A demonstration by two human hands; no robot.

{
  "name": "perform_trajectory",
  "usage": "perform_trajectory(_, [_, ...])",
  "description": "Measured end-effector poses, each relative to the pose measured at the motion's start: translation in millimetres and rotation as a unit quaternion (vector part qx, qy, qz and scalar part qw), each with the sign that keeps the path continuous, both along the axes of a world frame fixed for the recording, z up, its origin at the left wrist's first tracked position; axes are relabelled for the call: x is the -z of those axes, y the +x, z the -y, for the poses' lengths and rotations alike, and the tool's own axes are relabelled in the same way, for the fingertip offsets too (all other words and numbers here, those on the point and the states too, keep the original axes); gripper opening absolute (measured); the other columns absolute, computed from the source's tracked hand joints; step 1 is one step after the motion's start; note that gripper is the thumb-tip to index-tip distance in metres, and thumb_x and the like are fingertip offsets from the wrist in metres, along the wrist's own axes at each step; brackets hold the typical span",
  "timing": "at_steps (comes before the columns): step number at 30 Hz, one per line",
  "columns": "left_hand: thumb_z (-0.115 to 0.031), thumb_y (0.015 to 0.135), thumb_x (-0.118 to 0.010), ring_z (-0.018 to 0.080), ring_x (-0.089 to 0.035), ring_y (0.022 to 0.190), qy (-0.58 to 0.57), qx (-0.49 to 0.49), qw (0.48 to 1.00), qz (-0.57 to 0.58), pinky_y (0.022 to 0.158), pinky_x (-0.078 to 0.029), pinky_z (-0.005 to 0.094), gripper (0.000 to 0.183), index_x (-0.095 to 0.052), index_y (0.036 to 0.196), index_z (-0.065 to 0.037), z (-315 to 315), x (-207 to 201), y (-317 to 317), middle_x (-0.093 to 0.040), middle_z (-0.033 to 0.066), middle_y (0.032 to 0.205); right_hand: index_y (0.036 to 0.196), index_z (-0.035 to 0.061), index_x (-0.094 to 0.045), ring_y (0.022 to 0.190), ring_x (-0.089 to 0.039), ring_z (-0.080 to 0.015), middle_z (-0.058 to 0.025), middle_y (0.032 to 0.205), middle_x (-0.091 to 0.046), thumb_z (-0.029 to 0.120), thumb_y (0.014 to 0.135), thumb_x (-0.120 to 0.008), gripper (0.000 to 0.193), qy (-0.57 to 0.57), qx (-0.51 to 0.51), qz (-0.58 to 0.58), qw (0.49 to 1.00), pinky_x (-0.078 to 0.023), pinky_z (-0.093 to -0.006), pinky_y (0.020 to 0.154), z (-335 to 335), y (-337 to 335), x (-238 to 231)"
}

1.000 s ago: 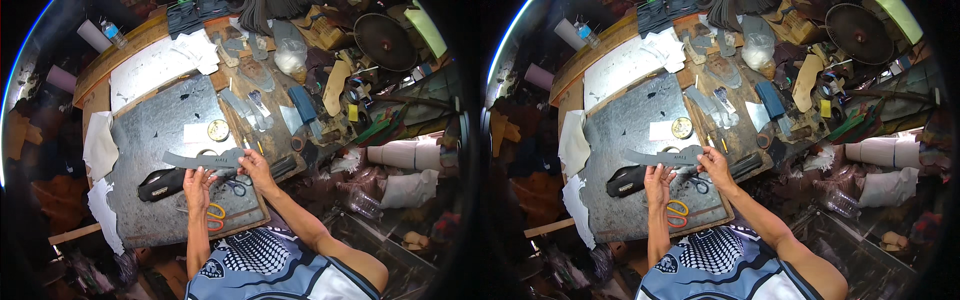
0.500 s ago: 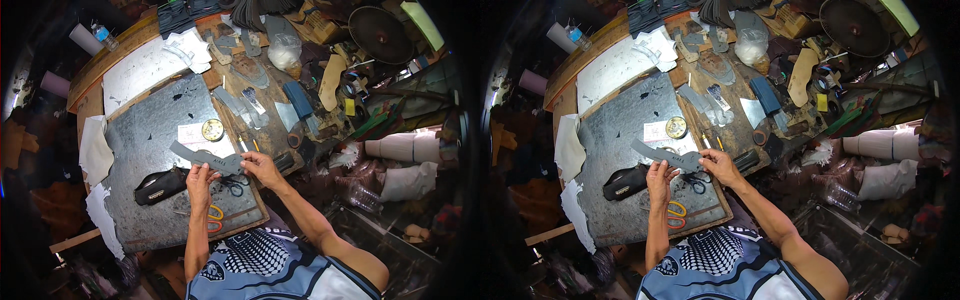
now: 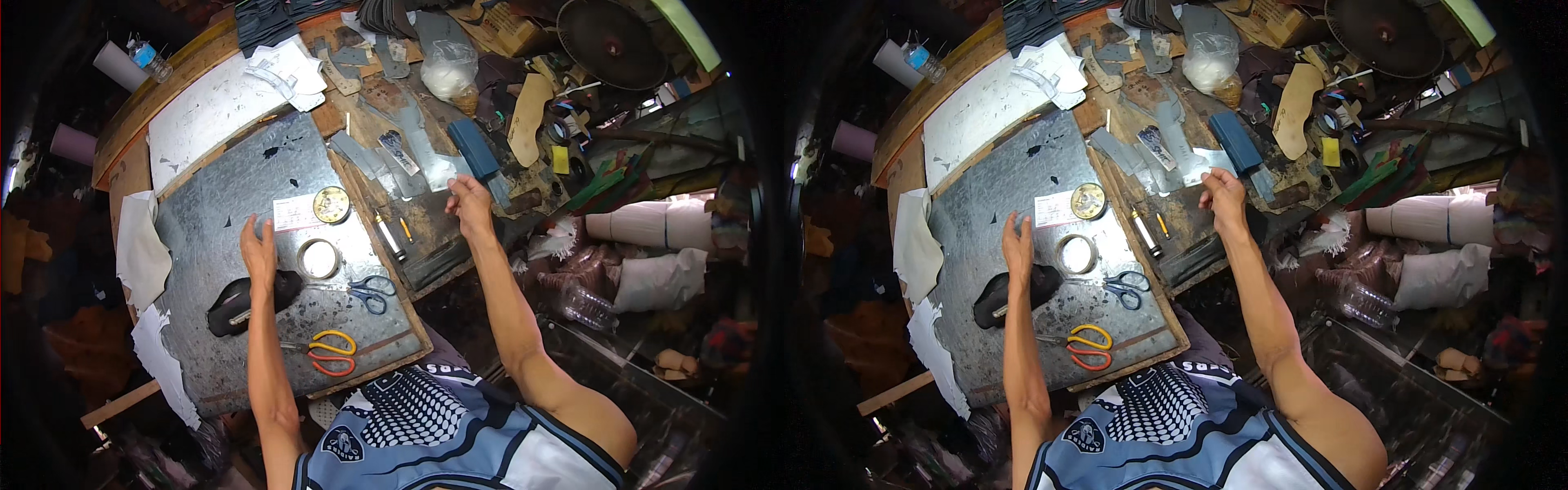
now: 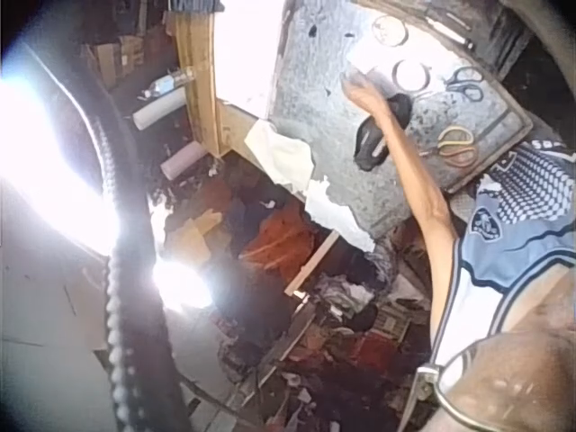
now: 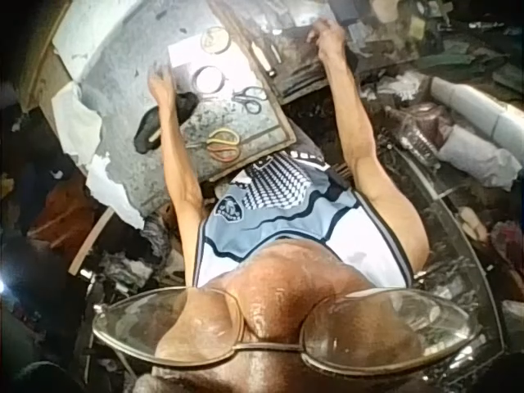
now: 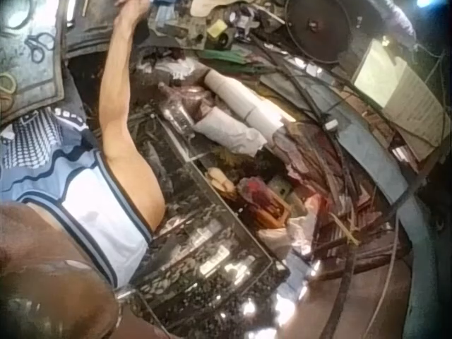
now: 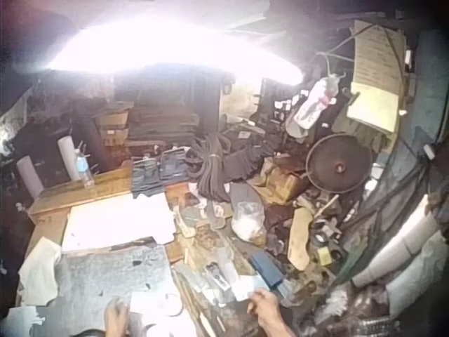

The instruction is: Cutting and inspecting shoe components from leather or synthetic sheets.

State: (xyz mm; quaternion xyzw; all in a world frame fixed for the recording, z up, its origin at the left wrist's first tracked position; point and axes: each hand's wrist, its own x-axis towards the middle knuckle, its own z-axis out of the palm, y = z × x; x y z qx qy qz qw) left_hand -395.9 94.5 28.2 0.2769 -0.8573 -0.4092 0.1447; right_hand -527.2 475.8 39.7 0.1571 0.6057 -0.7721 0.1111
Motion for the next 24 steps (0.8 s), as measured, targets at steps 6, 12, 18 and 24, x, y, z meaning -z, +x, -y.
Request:
perform_trajectory(6, [-0.046,0.091,-0.047,0.0398,-0.041,0.126,-0.083,0.001,0.99,0.117,0.106,-0.031,0.0464,0.063,-0.048,0.13,0.003,67,42,-34,-0.047,0.0267,0.131,0.099,0.0045,-0.057,0.047,-0.05,-0.008,-0.0034,0.078,-0.06,0.012,0.087,-0.061,0.014,-0.01,0.044,0.049,0.998,-0.045,-0.0246,0.044,5,-31,28])
perform_trajectory(12, [-0.052,0.089,-0.048,0.0422,-0.023,0.136,-0.135,-0.022,0.952,0.275,0.106,-0.023,0.0568,0.069,-0.038,0.141,-0.009,58,29,-67,-0.025,0.0247,0.148,0.127,-0.0024,-0.046,0.049,-0.054,-0.0109,-0.0097,0.089,-0.065,0.012,0.088,-0.058,0.042,0.064,0.059,0.075,0.993,-0.045,-0.0247,0.044,3,-34,34])
perform_trajectory(18, [-0.063,0.09,-0.034,0.0485,-0.001,0.139,-0.194,-0.055,0.922,0.33,0.11,-0.003,0.0593,0.083,-0.018,0.148,-0.006,48,47,-63,-0.006,0.0262,0.152,0.131,-0.0046,-0.045,0.049,-0.056,-0.0109,-0.0102,0.089,-0.067,0.011,0.087,-0.055,0.047,0.21,-0.004,-0.009,0.978,-0.045,-0.0239,0.045,10,3,6])
perform_trajectory(24, [-0.062,0.091,-0.03,0.0488,0.006,0.139,-0.209,-0.04,0.927,0.31,0.111,0.002,0.0582,0.083,-0.015,0.147,-0.003,34,44,-62,-0.002,0.0289,0.152,0.114,-0.0045,-0.059,0.077,-0.063,-0.0263,-0.0157,0.092,-0.066,0.015,0.085,-0.06,0.035,0.378,-0.099,-0.115,0.913,-0.05,-0.0348,0.068,33,25,9])
